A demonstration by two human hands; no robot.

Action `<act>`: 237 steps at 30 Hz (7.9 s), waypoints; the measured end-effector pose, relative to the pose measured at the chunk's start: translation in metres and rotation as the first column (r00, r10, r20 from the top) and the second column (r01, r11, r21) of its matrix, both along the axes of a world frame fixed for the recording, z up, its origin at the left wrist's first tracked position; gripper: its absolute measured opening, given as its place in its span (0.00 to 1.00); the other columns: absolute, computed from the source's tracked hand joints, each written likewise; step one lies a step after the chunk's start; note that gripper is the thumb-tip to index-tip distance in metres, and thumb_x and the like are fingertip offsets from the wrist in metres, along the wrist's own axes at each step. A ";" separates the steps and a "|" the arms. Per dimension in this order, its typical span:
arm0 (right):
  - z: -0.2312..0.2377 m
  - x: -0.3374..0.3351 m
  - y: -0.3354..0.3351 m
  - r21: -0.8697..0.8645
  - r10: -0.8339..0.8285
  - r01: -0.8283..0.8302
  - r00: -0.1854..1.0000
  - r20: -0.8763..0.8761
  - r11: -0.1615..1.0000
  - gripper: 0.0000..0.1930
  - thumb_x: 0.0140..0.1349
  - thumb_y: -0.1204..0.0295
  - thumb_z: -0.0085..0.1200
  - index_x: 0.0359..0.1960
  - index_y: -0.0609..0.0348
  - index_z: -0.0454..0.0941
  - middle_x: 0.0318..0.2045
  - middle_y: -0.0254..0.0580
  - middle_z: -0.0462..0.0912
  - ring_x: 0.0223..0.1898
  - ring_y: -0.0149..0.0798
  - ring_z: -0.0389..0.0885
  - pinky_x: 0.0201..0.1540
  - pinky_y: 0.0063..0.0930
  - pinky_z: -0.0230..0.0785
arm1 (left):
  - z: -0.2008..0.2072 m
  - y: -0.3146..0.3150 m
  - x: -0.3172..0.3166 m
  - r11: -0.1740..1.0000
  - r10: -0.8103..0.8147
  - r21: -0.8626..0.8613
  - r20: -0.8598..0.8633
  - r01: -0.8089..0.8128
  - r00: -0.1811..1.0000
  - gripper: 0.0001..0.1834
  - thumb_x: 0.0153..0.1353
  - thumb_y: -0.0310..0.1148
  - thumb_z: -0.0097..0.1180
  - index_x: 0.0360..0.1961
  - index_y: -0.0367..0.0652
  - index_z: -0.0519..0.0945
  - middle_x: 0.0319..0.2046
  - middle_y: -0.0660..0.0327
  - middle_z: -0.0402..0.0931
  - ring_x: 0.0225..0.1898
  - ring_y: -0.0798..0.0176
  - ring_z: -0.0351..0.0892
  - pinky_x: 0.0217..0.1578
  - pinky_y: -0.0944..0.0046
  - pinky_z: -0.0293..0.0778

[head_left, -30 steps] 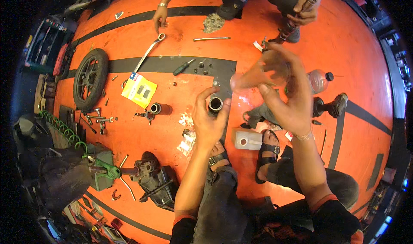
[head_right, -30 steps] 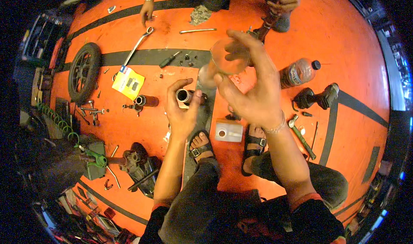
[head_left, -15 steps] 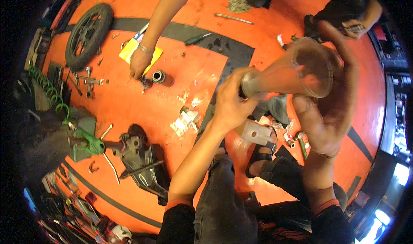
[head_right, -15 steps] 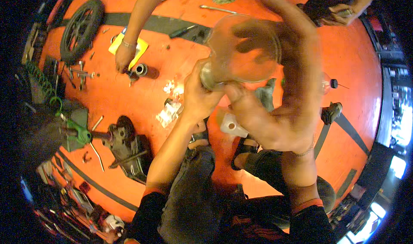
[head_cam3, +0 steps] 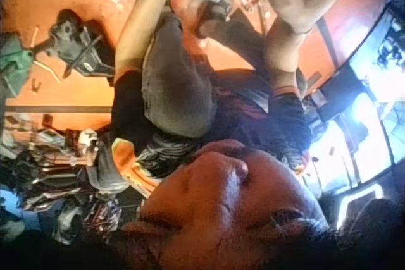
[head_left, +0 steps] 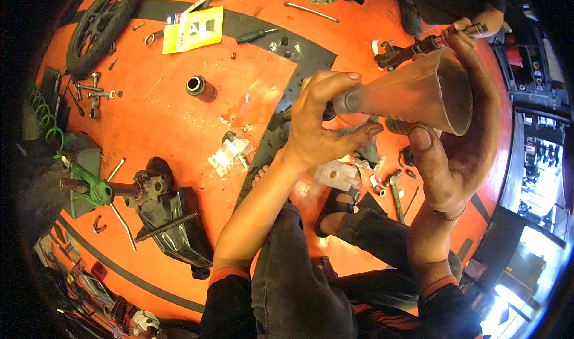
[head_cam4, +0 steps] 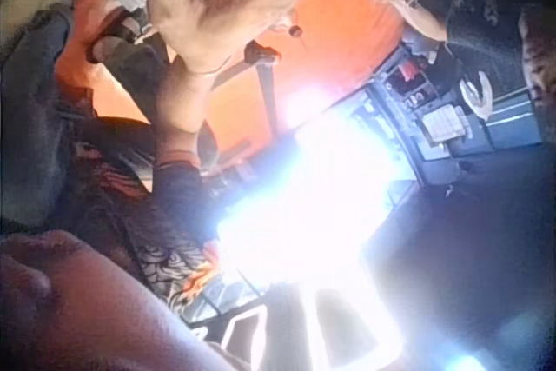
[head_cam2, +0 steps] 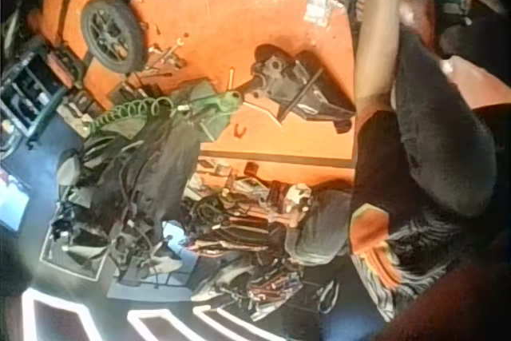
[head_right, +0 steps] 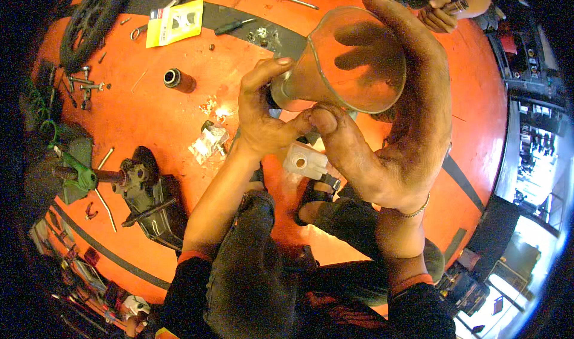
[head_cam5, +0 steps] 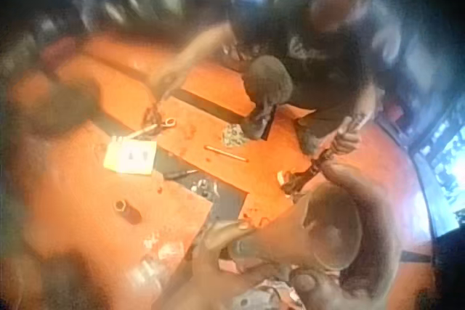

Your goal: The person pours oil from a container into a measuring funnel, then pours the measured oil into a motorcycle fork tube. They then insert a internal spring into the tube and wipe the exterior with a cloth.

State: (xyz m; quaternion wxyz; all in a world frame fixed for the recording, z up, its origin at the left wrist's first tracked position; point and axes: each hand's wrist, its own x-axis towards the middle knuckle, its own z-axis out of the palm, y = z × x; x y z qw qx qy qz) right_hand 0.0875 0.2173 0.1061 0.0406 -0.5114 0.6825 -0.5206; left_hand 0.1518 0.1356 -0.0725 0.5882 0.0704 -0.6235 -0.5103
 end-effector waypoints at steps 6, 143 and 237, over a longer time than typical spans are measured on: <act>-0.010 -0.015 0.015 0.030 0.070 -0.068 0.996 -0.057 0.997 0.52 0.57 0.51 0.68 0.75 0.68 0.53 0.68 0.61 0.68 0.68 0.51 0.71 0.67 0.42 0.69 | 0.005 0.000 0.003 0.998 0.064 -0.028 0.045 -0.062 0.997 0.28 0.49 0.31 0.75 0.52 0.45 0.78 0.40 0.60 0.83 0.40 0.56 0.82 0.47 0.57 0.70; 0.100 0.005 0.117 0.518 -0.299 0.340 0.940 -0.164 0.785 0.52 0.45 0.67 0.79 0.70 0.72 0.61 0.60 0.53 0.78 0.61 0.46 0.77 0.66 0.41 0.67 | 0.008 -0.007 0.005 0.980 -0.190 0.065 0.025 0.188 0.981 0.19 0.50 0.31 0.69 0.45 0.43 0.81 0.35 0.58 0.84 0.33 0.56 0.85 0.36 0.61 0.80; 0.106 -0.019 0.122 0.487 -0.201 0.265 0.963 -0.181 0.832 0.53 0.43 0.58 0.81 0.66 0.75 0.65 0.53 0.53 0.82 0.53 0.45 0.82 0.58 0.41 0.74 | 0.001 -0.007 0.003 0.980 -0.193 0.046 0.012 0.192 0.981 0.20 0.50 0.33 0.70 0.45 0.42 0.81 0.35 0.58 0.84 0.32 0.60 0.85 0.34 0.63 0.80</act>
